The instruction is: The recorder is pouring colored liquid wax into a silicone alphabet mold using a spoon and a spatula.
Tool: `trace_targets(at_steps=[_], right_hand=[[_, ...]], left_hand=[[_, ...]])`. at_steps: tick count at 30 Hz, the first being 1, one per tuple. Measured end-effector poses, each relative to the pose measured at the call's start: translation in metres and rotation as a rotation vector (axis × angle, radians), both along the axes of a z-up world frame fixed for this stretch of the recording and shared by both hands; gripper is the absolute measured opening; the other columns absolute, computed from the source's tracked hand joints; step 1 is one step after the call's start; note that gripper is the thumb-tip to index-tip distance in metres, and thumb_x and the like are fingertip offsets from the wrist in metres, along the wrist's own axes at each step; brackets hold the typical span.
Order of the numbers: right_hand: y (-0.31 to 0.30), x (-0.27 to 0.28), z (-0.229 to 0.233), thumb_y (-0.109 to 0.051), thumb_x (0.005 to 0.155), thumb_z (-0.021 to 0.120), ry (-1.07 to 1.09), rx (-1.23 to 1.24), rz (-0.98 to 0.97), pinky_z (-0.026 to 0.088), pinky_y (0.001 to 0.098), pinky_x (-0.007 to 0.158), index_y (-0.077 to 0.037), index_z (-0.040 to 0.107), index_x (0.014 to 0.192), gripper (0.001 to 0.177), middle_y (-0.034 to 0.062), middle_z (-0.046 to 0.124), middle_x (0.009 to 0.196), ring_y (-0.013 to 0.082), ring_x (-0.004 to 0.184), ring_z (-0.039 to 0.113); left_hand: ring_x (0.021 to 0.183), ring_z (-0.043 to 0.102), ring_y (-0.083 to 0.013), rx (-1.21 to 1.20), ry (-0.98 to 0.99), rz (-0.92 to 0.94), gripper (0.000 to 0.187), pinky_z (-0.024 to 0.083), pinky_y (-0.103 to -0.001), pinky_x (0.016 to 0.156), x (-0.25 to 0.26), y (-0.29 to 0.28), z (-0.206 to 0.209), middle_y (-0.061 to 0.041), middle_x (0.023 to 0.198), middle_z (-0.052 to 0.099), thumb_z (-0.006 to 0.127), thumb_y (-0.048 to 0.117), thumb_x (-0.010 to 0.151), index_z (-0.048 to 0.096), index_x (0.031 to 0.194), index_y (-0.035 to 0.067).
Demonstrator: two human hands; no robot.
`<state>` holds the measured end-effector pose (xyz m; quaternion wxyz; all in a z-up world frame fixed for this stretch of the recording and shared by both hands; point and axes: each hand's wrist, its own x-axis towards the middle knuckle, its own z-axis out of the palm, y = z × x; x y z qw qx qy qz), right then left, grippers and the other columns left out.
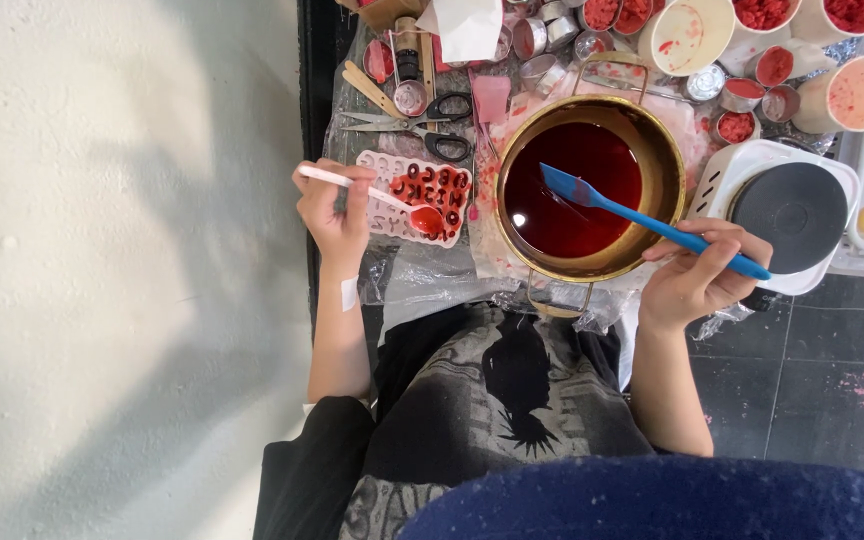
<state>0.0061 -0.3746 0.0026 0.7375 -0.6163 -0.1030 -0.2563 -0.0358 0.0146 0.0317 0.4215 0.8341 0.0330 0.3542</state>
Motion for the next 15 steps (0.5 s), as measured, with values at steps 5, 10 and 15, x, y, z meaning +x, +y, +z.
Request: trace_targets(at_steps=[5,10,15], right_hand=[[0.001,0.0,0.0,-0.024,0.121,0.044,-0.001,-0.006,0.006,0.045,0.0245,0.044,-0.002,0.043,0.113,0.024,0.0222,0.064,0.093,0.0197,0.049,0.056],[-0.001,0.0,-0.003,-0.024,0.121,0.045,0.0,-0.004,0.007,0.046,0.0245,0.043,-0.002,0.043,0.113,0.023,0.0221,0.064,0.093,0.0202,0.049,0.056],[-0.003,0.001,-0.005,-0.024,0.121,0.045,-0.003,-0.009,0.003,0.048,0.0239,0.041,-0.002,0.043,0.114,0.023,0.0224,0.064,0.093,0.02,0.049,0.056]], left_hand=[[0.078,0.059,-0.0159,0.048,-0.071,-0.093,0.025,0.034,-0.036,0.095,0.0,-0.006,0.007,0.002,0.082,0.069,0.071,0.031,0.103,0.075,0.09,0.01],[0.076,0.057,-0.0148,0.077,-0.122,-0.157,0.029,0.033,-0.036,0.092,0.001,-0.011,0.01,0.003,0.081,0.07,0.07,0.039,0.1,0.075,0.09,0.012],[0.074,0.054,-0.0158,0.107,-0.108,-0.131,0.029,0.032,-0.036,0.091,0.004,-0.012,0.012,0.003,0.073,0.063,0.07,0.038,0.099,0.078,0.091,0.011]])
